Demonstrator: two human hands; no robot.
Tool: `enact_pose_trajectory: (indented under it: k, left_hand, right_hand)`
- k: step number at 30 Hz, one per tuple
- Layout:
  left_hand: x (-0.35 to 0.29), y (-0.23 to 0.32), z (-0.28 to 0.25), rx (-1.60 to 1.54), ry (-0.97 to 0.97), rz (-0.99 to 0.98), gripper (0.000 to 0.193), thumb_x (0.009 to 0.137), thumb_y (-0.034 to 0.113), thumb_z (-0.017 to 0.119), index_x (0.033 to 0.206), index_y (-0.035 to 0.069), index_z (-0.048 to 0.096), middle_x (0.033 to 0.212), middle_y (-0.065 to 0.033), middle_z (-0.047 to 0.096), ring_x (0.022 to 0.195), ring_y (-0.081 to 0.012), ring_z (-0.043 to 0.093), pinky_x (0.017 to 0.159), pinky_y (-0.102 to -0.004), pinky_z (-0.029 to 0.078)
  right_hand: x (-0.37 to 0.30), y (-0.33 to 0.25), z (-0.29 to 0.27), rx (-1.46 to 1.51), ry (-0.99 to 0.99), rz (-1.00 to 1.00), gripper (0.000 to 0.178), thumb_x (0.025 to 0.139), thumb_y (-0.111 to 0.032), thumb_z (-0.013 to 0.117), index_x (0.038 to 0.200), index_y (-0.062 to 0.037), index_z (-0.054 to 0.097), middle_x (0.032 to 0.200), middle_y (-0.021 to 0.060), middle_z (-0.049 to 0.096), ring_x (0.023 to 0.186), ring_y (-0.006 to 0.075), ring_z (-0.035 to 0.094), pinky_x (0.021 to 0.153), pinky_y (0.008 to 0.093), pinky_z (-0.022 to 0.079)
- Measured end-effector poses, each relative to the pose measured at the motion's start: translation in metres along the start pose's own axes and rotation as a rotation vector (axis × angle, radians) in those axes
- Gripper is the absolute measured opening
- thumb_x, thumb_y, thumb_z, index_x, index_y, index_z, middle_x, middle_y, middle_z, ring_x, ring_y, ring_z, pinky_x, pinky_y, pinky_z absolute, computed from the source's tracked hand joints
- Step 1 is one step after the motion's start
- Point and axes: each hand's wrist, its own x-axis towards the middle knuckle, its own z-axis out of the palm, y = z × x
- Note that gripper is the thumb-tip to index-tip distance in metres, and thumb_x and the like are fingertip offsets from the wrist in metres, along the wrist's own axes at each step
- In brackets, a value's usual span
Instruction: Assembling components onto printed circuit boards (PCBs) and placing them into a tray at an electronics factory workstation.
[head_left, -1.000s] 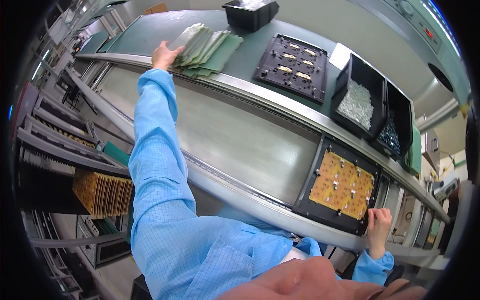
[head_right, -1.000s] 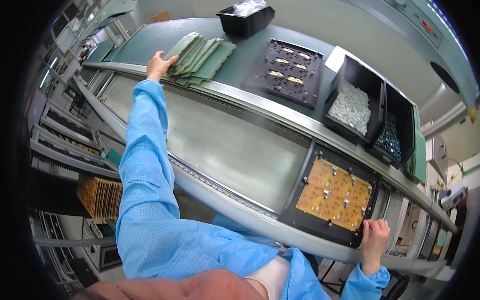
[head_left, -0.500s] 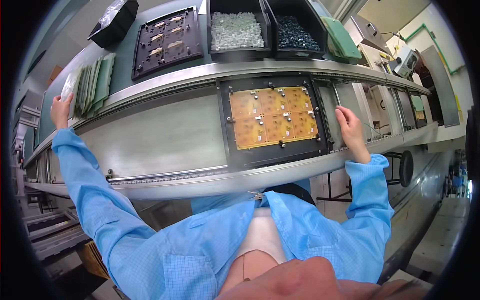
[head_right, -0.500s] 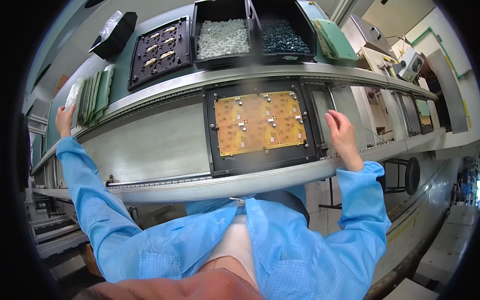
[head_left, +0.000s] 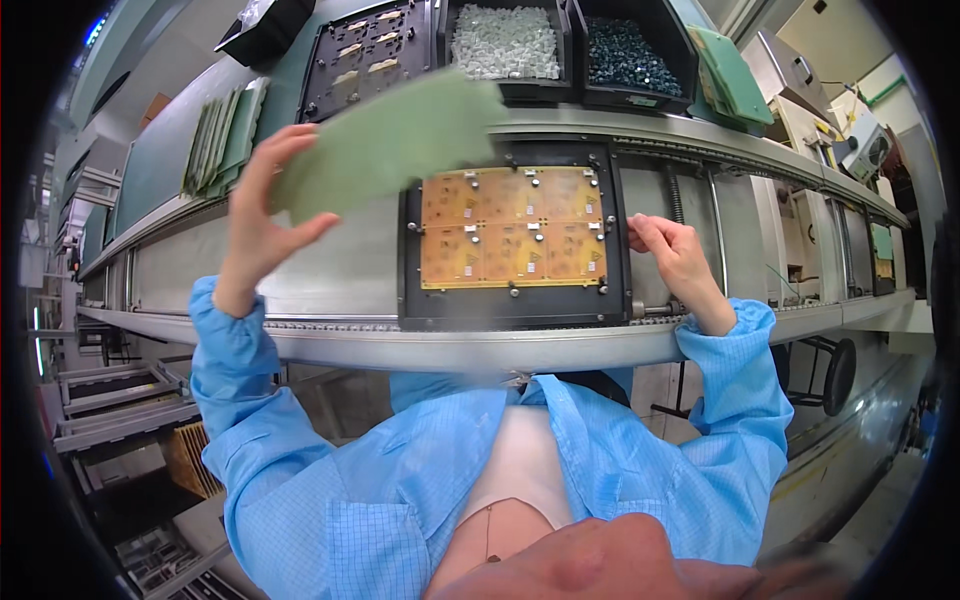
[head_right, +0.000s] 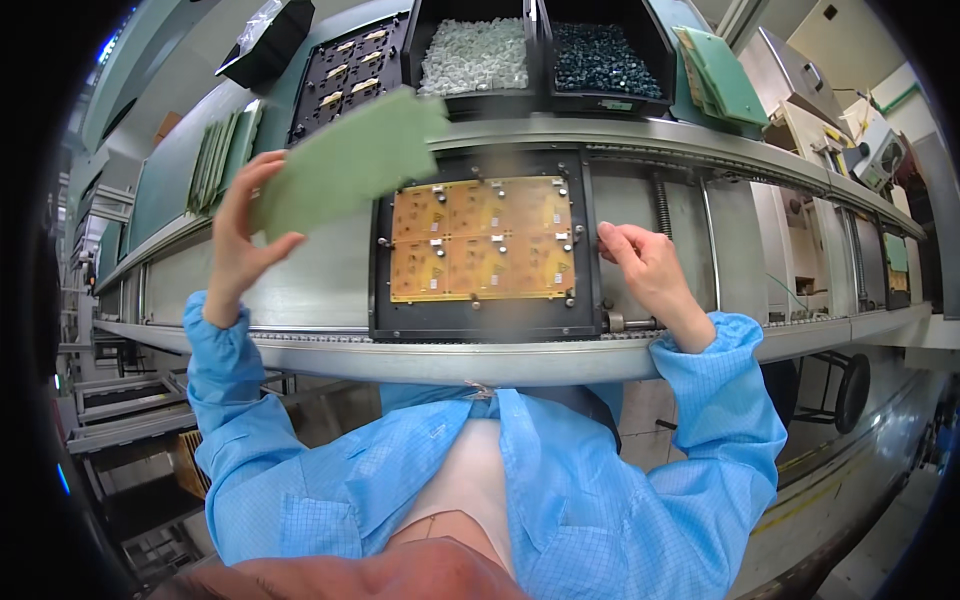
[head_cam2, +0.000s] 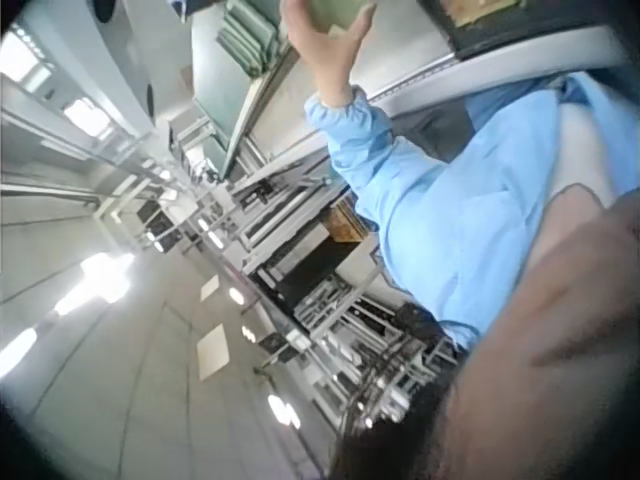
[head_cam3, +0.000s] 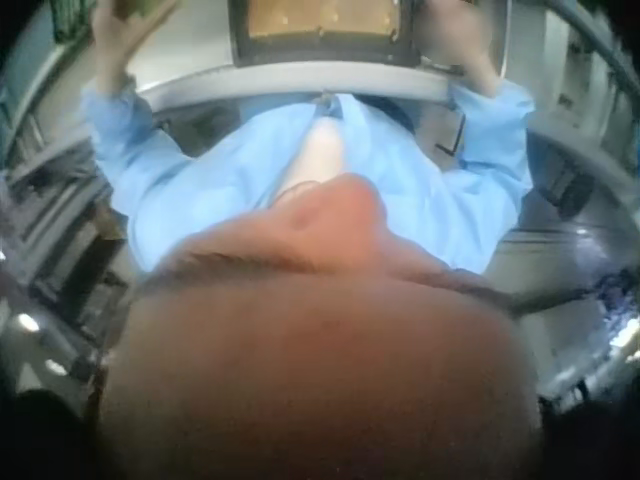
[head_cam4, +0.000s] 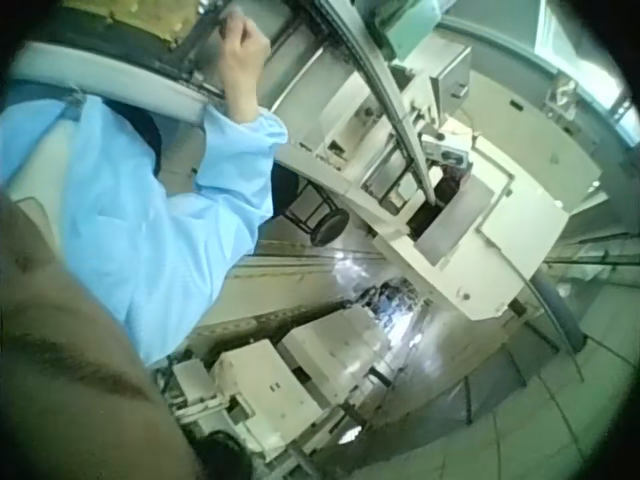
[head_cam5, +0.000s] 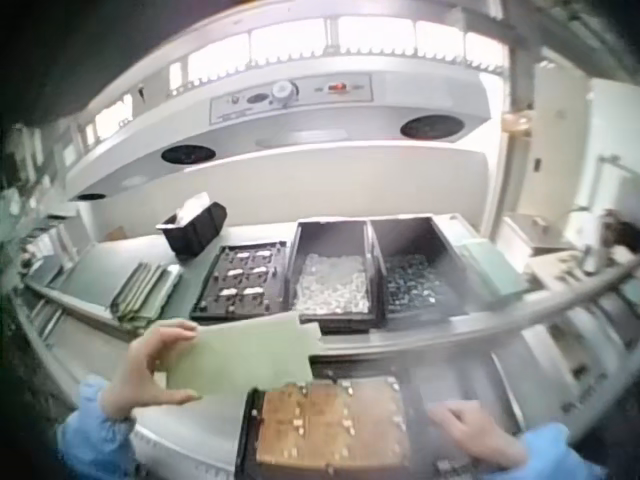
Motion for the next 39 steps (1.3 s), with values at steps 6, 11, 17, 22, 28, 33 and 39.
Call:
enact_pose_trajectory:
  k: [6,11,17,22,28,33,39]
  left_hand:
    - [0.015,0.003,0.066,-0.034,-0.191,0.072,0.07,0.066,0.018,0.086,0.128,0.006,0.056,0.135,-0.0117,0.055,0.123,-0.0274,0.056,0.102,-0.0377,0.047]
    - [0.027,0.009,0.073,-0.103,-0.228,0.076,0.069,0.067,0.019,0.086,0.128,0.007,0.057,0.135,-0.0116,0.055,0.123,-0.029,0.055,0.104,-0.0387,0.045]
    - [0.057,0.028,0.07,0.071,-0.226,0.167,0.074,0.068,0.02,0.083,0.134,0.008,0.052,0.134,-0.0125,0.054,0.127,-0.032,0.05,0.105,-0.0421,0.043]
    - [0.084,0.046,0.067,0.278,-0.211,0.352,0.074,0.068,0.026,0.083,0.134,0.01,0.053,0.136,-0.0127,0.053,0.124,-0.0345,0.05,0.104,-0.0445,0.044]
    - [0.116,0.097,0.069,0.226,-0.143,0.46,0.056,0.076,0.021,0.078,0.125,0.004,0.058,0.124,-0.0204,0.059,0.114,-0.0365,0.059,0.096,-0.0407,0.05]
    - [0.121,0.097,0.075,0.473,-0.143,0.625,0.067,0.072,0.024,0.081,0.13,0.006,0.052,0.132,-0.0202,0.051,0.12,-0.0395,0.052,0.1,-0.0444,0.046]
    - [0.098,0.082,0.096,0.355,-0.233,0.452,0.076,0.065,0.018,0.084,0.133,0.009,0.053,0.135,-0.0132,0.053,0.124,-0.0347,0.051,0.102,-0.0444,0.046]
  right_hand:
    - [0.019,-0.009,0.001,-0.435,0.158,-0.276,0.036,0.102,-0.028,0.057,0.11,0.0053,0.069,0.097,0.0083,0.071,0.087,0.014,0.066,0.079,0.0278,0.052]
    - [0.035,-0.065,0.028,0.25,-0.048,-0.139,0.038,0.101,-0.027,0.06,0.124,0.003,0.06,0.101,0.007,0.069,0.089,0.0133,0.067,0.082,0.0288,0.054]
    - [0.053,-0.09,0.03,0.643,-0.081,-0.033,0.034,0.099,-0.028,0.063,0.12,-0.0019,0.058,0.105,0.0052,0.069,0.089,0.0118,0.067,0.081,0.0306,0.056]
    - [0.064,-0.1,0.016,0.589,-0.026,-0.181,0.026,0.099,-0.024,0.062,0.114,-0.0032,0.062,0.103,0.0043,0.07,0.092,0.0117,0.067,0.082,0.0325,0.055]
    - [0.067,-0.119,0.005,0.539,0.015,-0.311,0.029,0.098,-0.022,0.064,0.114,0.0019,0.061,0.102,0.0069,0.07,0.09,0.0127,0.067,0.082,0.0296,0.055]
    - [0.058,-0.123,-0.004,0.517,0.015,-0.334,0.023,0.099,-0.022,0.063,0.112,-0.0032,0.062,0.104,0.0042,0.07,0.093,0.0106,0.067,0.08,0.0273,0.054]
    - [0.048,-0.095,0.001,0.505,-0.078,-0.194,0.028,0.101,-0.025,0.06,0.117,-0.0022,0.06,0.106,0.0053,0.069,0.093,0.0104,0.067,0.083,0.0268,0.054]
